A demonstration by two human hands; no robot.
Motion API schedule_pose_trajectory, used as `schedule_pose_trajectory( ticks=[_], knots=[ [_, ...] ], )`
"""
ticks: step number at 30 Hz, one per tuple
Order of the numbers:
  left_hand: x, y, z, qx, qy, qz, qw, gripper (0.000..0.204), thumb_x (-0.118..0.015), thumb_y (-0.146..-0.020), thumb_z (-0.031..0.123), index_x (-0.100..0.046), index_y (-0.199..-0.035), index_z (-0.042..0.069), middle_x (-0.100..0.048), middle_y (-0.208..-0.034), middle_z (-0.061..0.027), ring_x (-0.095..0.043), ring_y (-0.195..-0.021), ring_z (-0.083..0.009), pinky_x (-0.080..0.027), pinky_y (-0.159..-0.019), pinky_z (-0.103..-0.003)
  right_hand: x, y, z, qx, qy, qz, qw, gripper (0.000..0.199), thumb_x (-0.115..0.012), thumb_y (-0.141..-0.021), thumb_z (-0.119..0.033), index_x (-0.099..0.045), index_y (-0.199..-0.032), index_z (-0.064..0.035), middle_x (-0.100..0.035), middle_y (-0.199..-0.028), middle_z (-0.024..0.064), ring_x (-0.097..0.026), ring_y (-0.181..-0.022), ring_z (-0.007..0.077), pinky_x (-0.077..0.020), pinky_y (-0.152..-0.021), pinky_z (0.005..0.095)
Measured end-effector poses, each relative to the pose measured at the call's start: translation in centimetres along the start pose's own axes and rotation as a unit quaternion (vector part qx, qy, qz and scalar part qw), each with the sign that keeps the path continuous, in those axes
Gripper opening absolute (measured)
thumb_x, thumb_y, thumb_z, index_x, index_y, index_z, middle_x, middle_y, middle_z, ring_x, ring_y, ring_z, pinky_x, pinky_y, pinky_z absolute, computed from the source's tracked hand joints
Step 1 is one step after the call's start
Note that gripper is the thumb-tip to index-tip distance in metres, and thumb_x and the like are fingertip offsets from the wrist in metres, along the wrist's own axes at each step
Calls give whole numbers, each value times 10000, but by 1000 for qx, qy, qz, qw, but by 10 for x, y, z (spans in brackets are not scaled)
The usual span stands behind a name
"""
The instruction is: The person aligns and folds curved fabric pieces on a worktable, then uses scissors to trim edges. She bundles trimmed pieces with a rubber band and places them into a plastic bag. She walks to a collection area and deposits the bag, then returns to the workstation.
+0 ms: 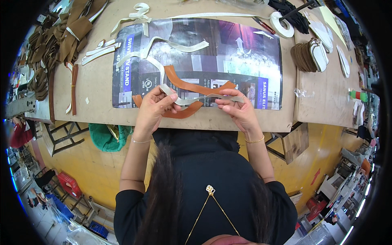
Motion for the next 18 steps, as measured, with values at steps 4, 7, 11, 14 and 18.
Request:
schedule_pose_trajectory(
  ticks=[4, 7, 11, 14, 18],
  knots=[
    [4, -5, 3, -42, -29, -6, 999, 171, -652, -897, 75, -613, -1044, -4, -642, -891, -65, -646, -785, -133, -535, -662, -251, 9, -9, 2, 32, 210, 74, 974, 257, -565, -956, -52, -594, -1195, 37, -668, -1065, 114, -679, -988, 198, -555, -776, 251],
    [-1, -9, 8, -45, -45, 1, 998, 210, -630, -913, 76, -613, -1102, -15, -636, -928, -59, -639, -833, -130, -542, -697, -269, -6, -3, -18, 17, 336, 133, 932, 244, -554, -968, -68, -628, -1181, 22, -697, -976, 99, -697, -883, 168, -545, -701, 230],
    [-10, -13, 20, -59, -4, -9, 998, 227, -618, -912, 56, -606, -1123, -27, -635, -966, -76, -643, -840, -145, -560, -763, -296, 1, -2, -19, 36, 299, 93, 949, 281, -625, -922, -63, -631, -1200, -22, -688, -912, 57, -670, -757, 121, -538, -666, 226],
    [-17, -10, 32, -63, 2, -29, 998, 232, -610, -912, 46, -601, -1129, -35, -637, -982, -90, -648, -845, -149, -565, -766, -299, 5, -2, -22, 21, 205, 55, 977, 344, -690, -871, -52, -622, -1208, -25, -661, -854, 26, -638, -747, 90, -517, -665, 212],
    [-23, -3, 43, -82, -15, -41, 996, 252, -626, -906, 63, -606, -1132, -46, -643, -971, -92, -654, -840, -151, -568, -748, -295, 9, -3, -28, 8, 207, 40, 977, 332, -726, -839, -58, -630, -1154, -21, -625, -810, 6, -595, -784, 63, -488, -666, 200]
  ],
)
Point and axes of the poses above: each hand's wrist, its own y-axis away from the middle knuckle, its own x-axis out of the back of the hand, z = x × y, the point moved 4 cm from there along -y, towards the middle knuckle
